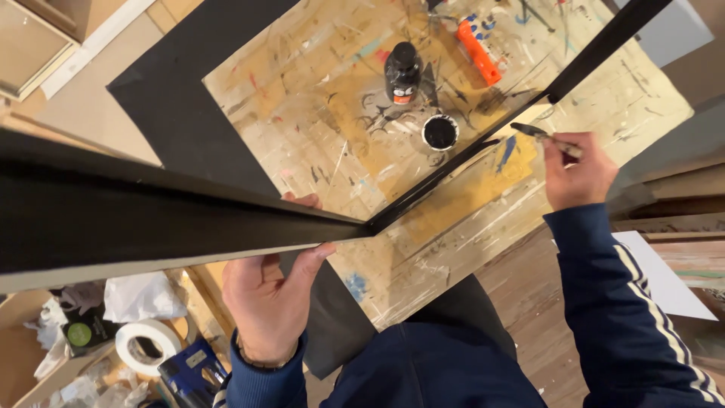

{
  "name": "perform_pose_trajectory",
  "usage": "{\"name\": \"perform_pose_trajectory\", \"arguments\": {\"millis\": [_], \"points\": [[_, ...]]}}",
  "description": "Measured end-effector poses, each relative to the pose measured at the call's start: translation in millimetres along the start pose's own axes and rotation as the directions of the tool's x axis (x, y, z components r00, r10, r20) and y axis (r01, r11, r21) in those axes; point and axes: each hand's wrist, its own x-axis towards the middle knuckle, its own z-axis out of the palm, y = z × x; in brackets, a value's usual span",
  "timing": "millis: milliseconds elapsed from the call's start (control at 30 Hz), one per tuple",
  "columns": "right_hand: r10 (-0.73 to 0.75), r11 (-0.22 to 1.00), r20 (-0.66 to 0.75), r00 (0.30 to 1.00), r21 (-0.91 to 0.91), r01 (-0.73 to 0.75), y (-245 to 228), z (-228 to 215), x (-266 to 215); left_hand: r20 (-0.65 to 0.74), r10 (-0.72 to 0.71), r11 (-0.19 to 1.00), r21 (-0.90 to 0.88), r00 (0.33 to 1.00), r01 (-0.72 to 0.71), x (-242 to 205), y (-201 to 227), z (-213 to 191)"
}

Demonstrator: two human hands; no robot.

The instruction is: Painting the interior edges of a black art frame with a foam brush.

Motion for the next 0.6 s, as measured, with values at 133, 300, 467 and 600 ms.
{"name": "perform_pose_trajectory", "arguments": {"millis": [133,300,467,600], "points": [[-0.103,0.973,0.042,0.994,-0.203,0.109,3,-1,5,-0.028,0.001,1.0,-0.031,1.0,-0.002,-1,-3,1],[-0.176,0.934,0.025,0.984,-0.312,0.175,4,-5,9,-0.043,-0.015,0.999,-0.047,0.999,0.013,-2,-5,2],[-0.162,0.925,0.073,0.984,-0.335,0.177,7,1,12,-0.051,-0.027,0.998,-0.05,0.998,0.025,-1,-3,2],[-0.19,0.909,0.083,0.978,-0.361,0.208,14,2,18,-0.063,-0.049,0.998,-0.033,0.997,0.047,-2,-2,3]]}}
